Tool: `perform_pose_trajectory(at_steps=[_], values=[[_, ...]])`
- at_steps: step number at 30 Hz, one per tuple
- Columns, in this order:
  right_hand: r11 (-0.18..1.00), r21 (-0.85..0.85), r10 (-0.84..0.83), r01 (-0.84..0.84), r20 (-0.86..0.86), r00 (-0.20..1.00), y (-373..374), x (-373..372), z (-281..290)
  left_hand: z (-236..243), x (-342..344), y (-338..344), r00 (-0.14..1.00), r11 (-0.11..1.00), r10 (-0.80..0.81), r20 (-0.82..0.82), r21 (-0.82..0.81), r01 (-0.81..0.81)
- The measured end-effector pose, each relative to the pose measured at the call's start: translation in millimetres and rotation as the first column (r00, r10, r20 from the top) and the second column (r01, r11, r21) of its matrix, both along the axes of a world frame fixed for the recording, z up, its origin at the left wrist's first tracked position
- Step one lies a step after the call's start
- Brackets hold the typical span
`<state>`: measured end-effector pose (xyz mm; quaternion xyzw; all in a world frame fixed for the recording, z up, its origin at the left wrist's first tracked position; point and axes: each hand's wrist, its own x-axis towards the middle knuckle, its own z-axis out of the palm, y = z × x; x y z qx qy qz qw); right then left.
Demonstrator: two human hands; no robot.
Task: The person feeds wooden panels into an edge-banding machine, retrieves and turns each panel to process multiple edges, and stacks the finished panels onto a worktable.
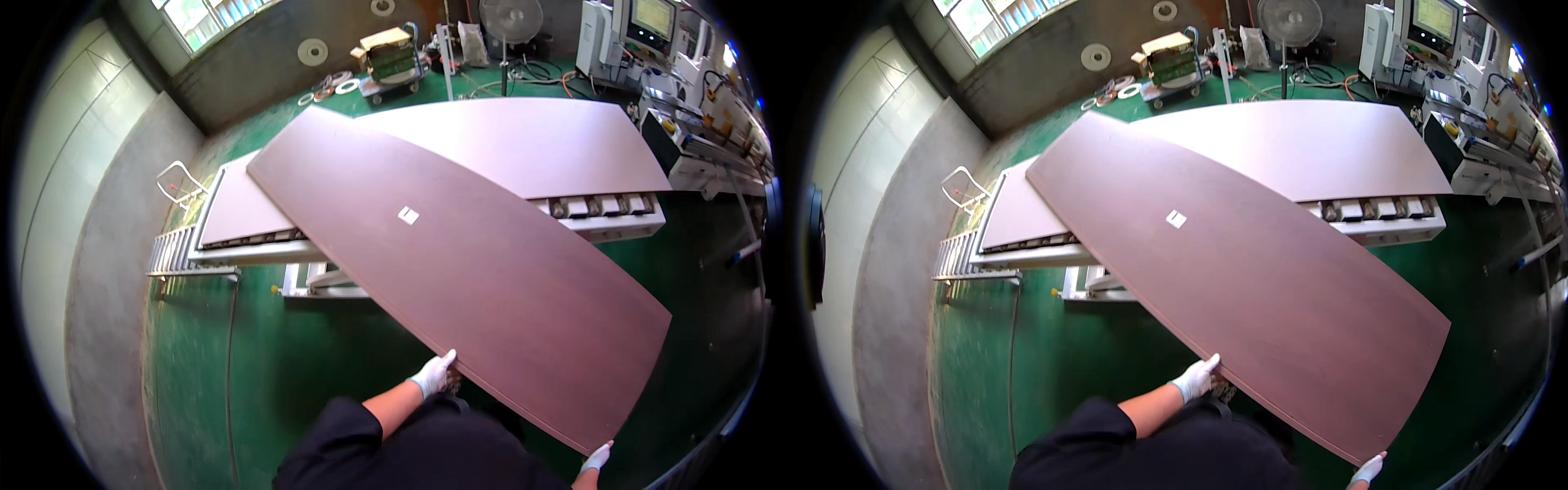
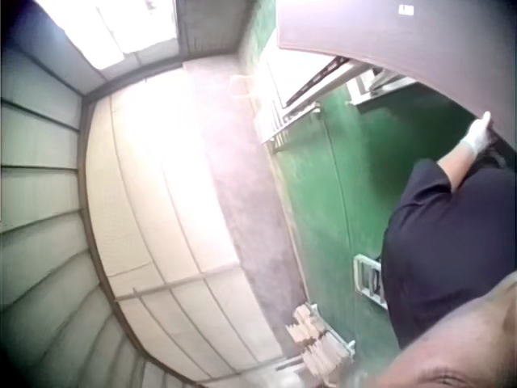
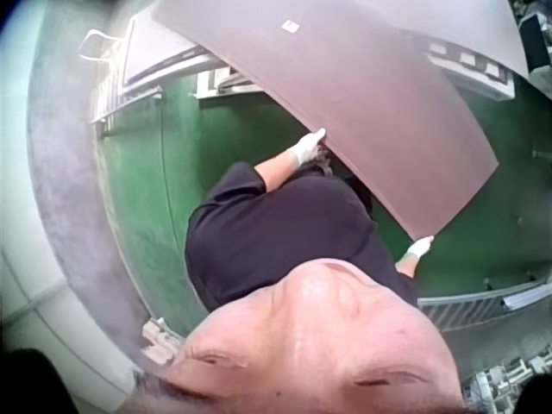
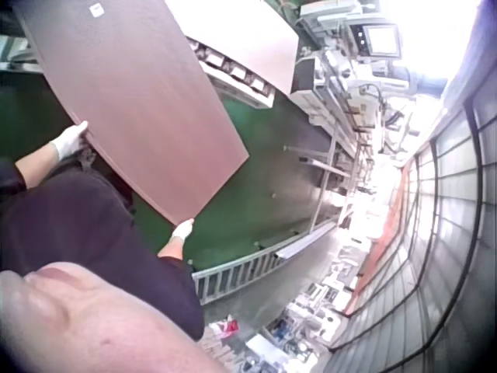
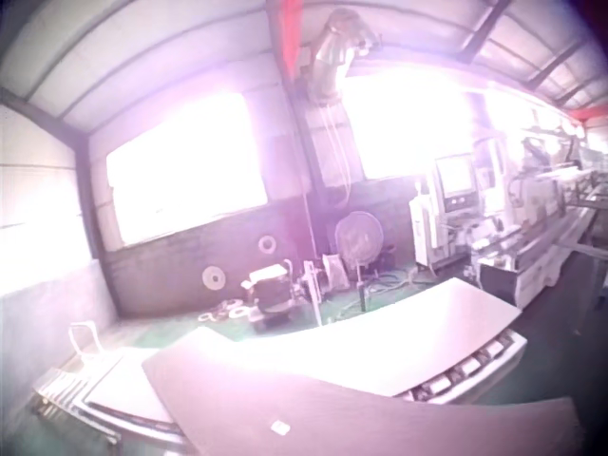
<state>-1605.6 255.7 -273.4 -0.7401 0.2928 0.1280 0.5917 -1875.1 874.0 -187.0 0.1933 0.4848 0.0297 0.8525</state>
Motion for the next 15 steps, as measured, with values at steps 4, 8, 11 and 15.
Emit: perform_pose_trajectory(at_steps=[4,8,11,15], values=[[0.953,0.163,-0.237,0.255,-0.120,0.964,10,-102,-15,24,-41,21,1.000,1.000,-0.025,-0.011,0.016,0.025],[0.973,-0.002,-0.229,0.230,-0.116,0.967,36,-211,-8,14,-78,53,0.977,0.975,0.212,0.018,-0.065,-0.211],[0.952,0.063,-0.296,0.298,-0.048,0.954,100,-282,27,5,-106,99,0.922,0.925,0.370,0.113,0.053,-0.377],[0.963,-0.117,-0.247,0.242,-0.034,0.968,114,-360,41,-8,-120,123,0.970,0.950,0.232,-0.068,0.232,-0.210]])
